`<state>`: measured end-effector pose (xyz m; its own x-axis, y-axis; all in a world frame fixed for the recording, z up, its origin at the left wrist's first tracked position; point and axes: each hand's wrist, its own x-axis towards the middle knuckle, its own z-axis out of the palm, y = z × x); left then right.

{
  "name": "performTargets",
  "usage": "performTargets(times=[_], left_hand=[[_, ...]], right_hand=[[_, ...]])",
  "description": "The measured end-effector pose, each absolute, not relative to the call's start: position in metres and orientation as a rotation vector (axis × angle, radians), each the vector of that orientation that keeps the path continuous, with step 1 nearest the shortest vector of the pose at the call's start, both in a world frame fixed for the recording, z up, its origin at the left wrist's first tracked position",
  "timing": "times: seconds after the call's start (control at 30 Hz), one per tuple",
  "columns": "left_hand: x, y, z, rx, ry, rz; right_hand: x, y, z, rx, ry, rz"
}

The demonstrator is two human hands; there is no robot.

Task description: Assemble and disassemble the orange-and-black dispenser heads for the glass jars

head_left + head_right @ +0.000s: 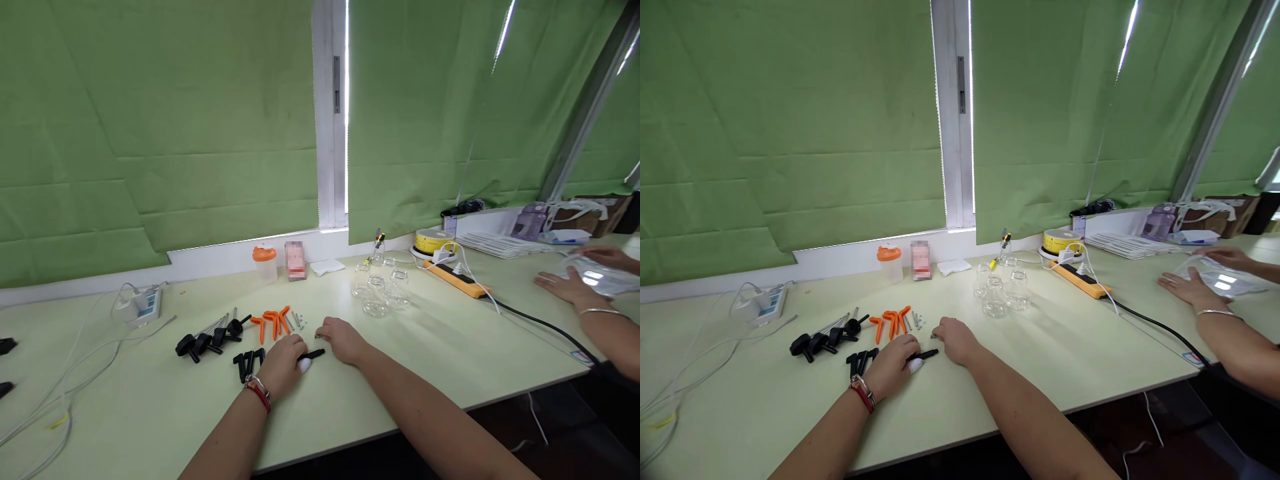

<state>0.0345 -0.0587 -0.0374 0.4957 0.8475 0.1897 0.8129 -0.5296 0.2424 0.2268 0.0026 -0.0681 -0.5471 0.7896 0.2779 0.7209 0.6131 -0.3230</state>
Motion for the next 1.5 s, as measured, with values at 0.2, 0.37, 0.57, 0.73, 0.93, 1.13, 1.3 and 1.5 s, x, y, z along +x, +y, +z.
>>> performTargets(times=[0.2, 0.37, 0.57, 0.73, 0.93, 1.13, 1.3, 1.5], left_hand=[[0.038, -0.060, -0.035, 2.609, 1.485, 0.428], [0.039, -0.061, -0.035, 2.503, 1.526, 0.502], [0.037, -0.059, -0.039, 2.403, 1.453, 0.704], [0.039, -0.061, -0.035, 2.350, 1.316, 0.895], [0.040, -0.063, -0.033, 2.160, 1.373, 0.860], [0.036, -0.060, -0.039, 2.053, 1.435, 0.898], [0.037, -0.061, -0.038, 2.081, 1.401, 0.862], [0.037, -0.061, -0.038, 2.118, 1.400, 0.855]], right_hand=[[0.227, 0.005, -0.067, -1.205, -2.348, 0.358], [0.228, 0.006, -0.069, -1.160, -2.301, 0.388], [0.229, 0.004, -0.066, -1.161, -2.312, 0.386], [0.228, 0.000, -0.063, -1.155, -2.462, 0.203], [0.228, 0.000, -0.062, -1.167, -2.604, 0.072], [0.228, 0.002, -0.064, -1.157, -2.591, 0.115], [0.229, 0.003, -0.063, -1.151, -2.577, 0.135], [0.233, 0.001, -0.058, -1.079, -2.505, 0.254]])
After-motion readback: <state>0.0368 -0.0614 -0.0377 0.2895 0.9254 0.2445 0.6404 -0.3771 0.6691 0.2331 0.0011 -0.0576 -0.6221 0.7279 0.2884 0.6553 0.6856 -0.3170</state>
